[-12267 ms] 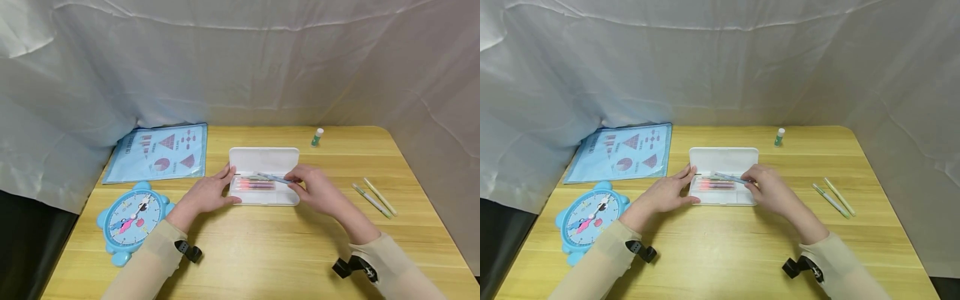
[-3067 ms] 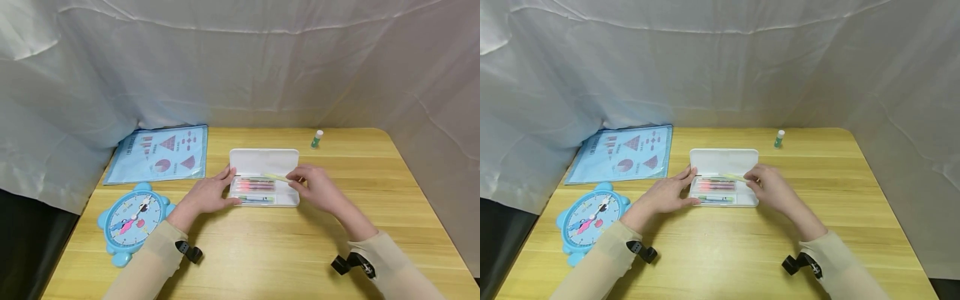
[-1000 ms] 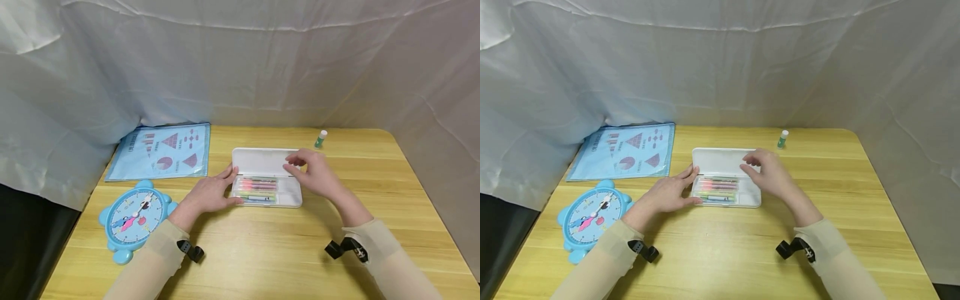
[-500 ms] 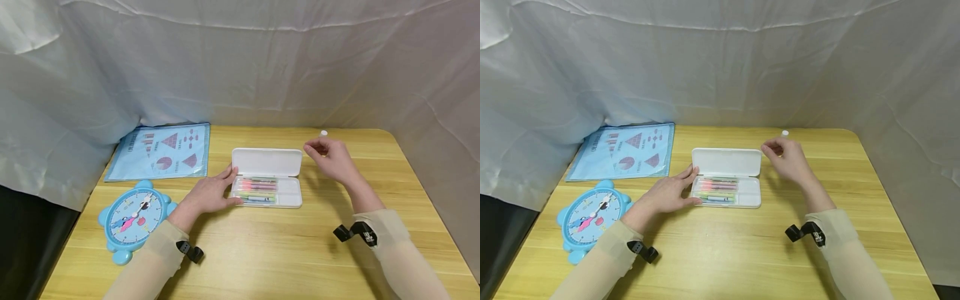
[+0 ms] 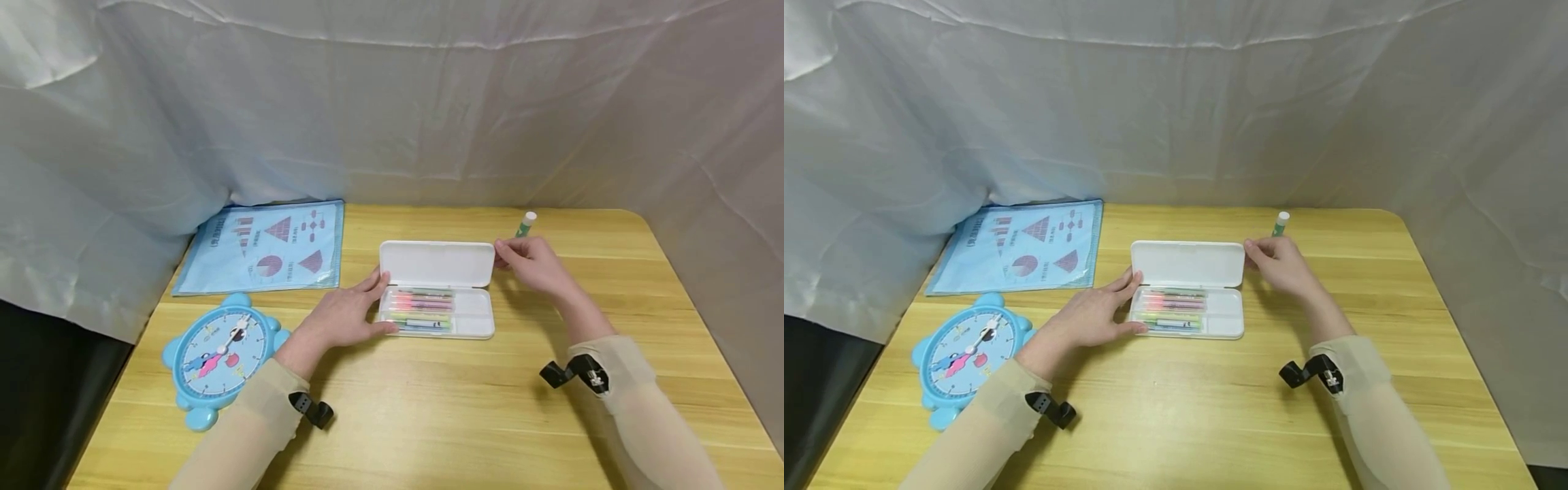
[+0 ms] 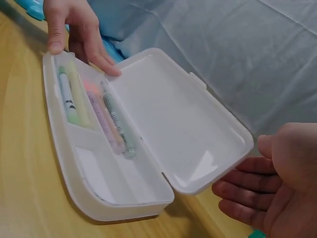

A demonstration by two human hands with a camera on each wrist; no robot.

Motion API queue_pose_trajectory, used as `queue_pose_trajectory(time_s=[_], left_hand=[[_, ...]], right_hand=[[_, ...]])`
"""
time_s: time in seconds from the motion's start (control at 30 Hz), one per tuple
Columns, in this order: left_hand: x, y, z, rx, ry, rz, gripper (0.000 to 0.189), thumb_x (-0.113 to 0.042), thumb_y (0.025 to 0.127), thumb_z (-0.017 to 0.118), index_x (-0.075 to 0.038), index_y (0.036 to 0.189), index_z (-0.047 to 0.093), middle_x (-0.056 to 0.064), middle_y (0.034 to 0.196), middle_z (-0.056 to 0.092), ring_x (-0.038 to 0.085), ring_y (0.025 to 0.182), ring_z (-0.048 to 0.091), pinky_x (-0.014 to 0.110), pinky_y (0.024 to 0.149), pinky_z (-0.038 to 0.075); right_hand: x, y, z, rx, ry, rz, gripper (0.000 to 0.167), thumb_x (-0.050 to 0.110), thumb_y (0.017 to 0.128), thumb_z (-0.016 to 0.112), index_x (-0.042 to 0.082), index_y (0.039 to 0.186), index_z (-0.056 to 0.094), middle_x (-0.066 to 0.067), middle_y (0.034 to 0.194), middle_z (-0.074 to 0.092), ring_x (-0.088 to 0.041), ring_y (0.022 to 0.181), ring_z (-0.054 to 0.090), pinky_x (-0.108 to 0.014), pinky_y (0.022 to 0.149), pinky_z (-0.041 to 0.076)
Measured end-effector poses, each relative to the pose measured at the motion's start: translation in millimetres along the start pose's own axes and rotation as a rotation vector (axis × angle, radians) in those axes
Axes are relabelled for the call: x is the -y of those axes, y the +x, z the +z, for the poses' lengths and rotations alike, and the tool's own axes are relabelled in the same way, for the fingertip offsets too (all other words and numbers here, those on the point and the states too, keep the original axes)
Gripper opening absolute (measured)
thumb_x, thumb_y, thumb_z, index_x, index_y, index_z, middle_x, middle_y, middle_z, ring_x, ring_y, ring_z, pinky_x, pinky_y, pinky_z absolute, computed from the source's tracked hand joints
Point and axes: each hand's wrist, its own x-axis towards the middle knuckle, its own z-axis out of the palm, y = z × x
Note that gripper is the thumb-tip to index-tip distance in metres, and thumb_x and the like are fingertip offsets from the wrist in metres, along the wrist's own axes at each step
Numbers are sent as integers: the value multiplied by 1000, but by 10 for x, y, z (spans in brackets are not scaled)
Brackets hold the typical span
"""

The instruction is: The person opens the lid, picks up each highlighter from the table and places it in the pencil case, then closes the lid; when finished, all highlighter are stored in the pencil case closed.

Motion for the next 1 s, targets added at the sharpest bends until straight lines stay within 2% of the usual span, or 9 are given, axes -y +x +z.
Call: queue_pose_trajectory(time_s=[0.2, 0.27, 0.33, 0.37, 0.47, 0.57, 0.73, 0.83, 1.0], left_hand=[[-7, 0, 3, 1, -12, 10, 102, -77, 96, 57, -18, 169, 17, 4, 174, 16, 37, 120, 67, 38, 69, 50], [-5, -4, 9, -1, -12, 12, 104, -76, 96, 57, -19, 170, 13, 3, 174, 15, 36, 112, 71, 38, 67, 50], [1, -8, 18, -14, -18, 14, 109, -76, 95, 58, -19, 171, 5, 4, 174, 17, 35, 109, 72, 39, 70, 51], [3, -7, 24, -22, -27, 10, 112, -76, 95, 59, -19, 171, -1, 6, 173, 20, 34, 104, 72, 40, 72, 52], [10, -5, 39, -44, -57, -14, 127, -76, 92, 64, -16, 168, -18, 15, 162, 46, 31, 94, 74, 42, 75, 54], [8, 7, 48, -51, -84, -40, 137, -76, 89, 67, -10, 165, -25, 21, 149, 59, 30, 92, 74, 43, 76, 55], [21, 4, 65, -52, -91, -33, 132, -76, 90, 67, -9, 167, -18, 22, 135, 69, 28, 95, 73, 44, 79, 54], [26, -6, 72, -65, -95, -24, 128, -74, 91, 68, -11, 168, -12, 19, 125, 73, 25, 91, 71, 43, 77, 53], [30, -12, 93, -94, -92, -12, 127, -74, 90, 68, -12, 169, -9, 19, 124, 73, 22, 87, 70, 41, 72, 53]], right_hand=[[-36, -11, 46, 4, -23, -11, 53, 32, 116, 44, -14, 130, 67, -29, 118, 71, -42, 109, 71, -55, 98, 54], [-42, -15, 55, -2, -30, -17, 54, 33, 116, 43, -14, 130, 67, -30, 118, 70, -42, 109, 71, -57, 98, 53], [-44, -18, 62, -6, -32, -17, 55, 34, 116, 43, -14, 131, 66, -30, 119, 70, -43, 109, 71, -58, 98, 53], [-40, -19, 66, -7, -30, -16, 55, 34, 116, 43, -14, 131, 66, -30, 119, 70, -43, 109, 71, -58, 98, 53], [-32, -17, 77, -12, -27, -11, 56, 34, 116, 43, -14, 131, 65, -31, 119, 70, -44, 109, 71, -58, 99, 53], [-25, -28, 85, -20, -28, -9, 55, 34, 116, 43, -14, 130, 66, -31, 119, 70, -43, 108, 71, -58, 98, 53], [-11, -67, 104, -29, -14, -37, 51, 29, 116, 45, -15, 131, 65, -31, 122, 69, -43, 108, 72, -55, 97, 54], [-22, -81, 122, -41, -13, -75, 48, 26, 116, 47, -16, 129, 66, -32, 121, 69, -43, 106, 73, -54, 94, 56], [-68, -106, 143, -69, -26, -145, 43, 21, 115, 48, -16, 123, 69, -30, 117, 71, -42, 102, 73, -52, 91, 57]])
